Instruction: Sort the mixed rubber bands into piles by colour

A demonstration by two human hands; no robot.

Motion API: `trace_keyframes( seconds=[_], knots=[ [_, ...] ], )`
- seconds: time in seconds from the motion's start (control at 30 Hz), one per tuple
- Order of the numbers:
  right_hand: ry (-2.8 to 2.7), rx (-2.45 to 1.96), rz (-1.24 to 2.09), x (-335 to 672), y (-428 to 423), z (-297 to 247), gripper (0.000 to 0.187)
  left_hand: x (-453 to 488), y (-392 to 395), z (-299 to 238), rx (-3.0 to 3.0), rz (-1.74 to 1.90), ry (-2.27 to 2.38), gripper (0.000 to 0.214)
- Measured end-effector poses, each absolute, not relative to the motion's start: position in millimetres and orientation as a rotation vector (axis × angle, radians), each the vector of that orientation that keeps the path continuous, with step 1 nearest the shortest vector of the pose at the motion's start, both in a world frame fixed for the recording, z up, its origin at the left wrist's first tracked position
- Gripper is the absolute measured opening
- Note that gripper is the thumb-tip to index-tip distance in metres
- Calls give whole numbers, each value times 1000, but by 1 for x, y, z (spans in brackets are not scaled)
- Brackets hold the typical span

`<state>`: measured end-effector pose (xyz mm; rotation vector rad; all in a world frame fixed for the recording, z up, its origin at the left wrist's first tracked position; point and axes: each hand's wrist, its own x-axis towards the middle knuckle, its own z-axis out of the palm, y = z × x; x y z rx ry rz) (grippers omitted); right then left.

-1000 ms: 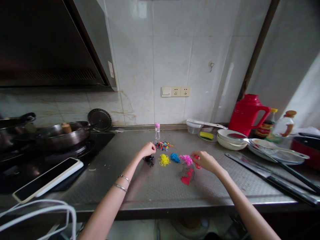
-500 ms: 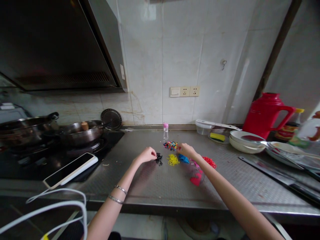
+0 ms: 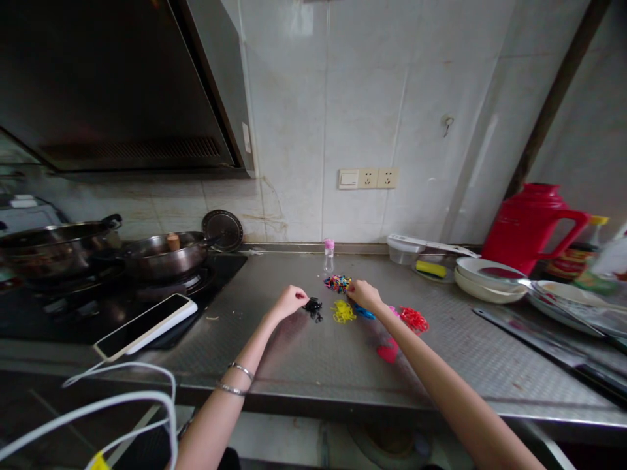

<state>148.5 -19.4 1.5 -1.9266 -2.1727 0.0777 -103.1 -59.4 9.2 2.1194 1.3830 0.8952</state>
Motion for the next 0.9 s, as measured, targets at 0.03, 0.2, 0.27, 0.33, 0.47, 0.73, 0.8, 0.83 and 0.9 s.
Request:
trace_keyframes(
  seconds=[0.03, 0.2, 0.27, 0.33, 0.47, 0.73, 0.8, 0.83, 0.9],
  knots=[
    [-2172, -1928, 77, 149, -20, 1, 24, -103, -60, 9, 2117, 902, 1387, 26],
    [-2157, -1903, 83, 156, -24, 1, 23, -103, -61, 9, 2135, 905, 1383, 27],
    [-2139, -1879, 78, 158, -26, 2, 22, -102, -61, 8, 2150, 898, 1380, 27],
    [-2127, -1849, 80, 160, -29, 4, 22, -101, -62, 7, 2159, 888, 1380, 27],
    [-2105, -1790, 122, 161, -32, 9, 23, -100, -61, 4, 2183, 861, 1388, 27],
    [-2070, -1672, 224, 164, -29, 6, 23, -98, -59, 1, 2207, 833, 1399, 28],
    [-2057, -1647, 248, 166, -27, 2, 23, -98, -59, 1, 2213, 833, 1402, 28],
    [-2044, -1636, 258, 166, -26, 1, 24, -98, -59, 0, 2216, 832, 1403, 28],
    [-2018, -1607, 275, 167, -25, -2, 24, -99, -59, -1, 2220, 828, 1405, 28]
  ],
)
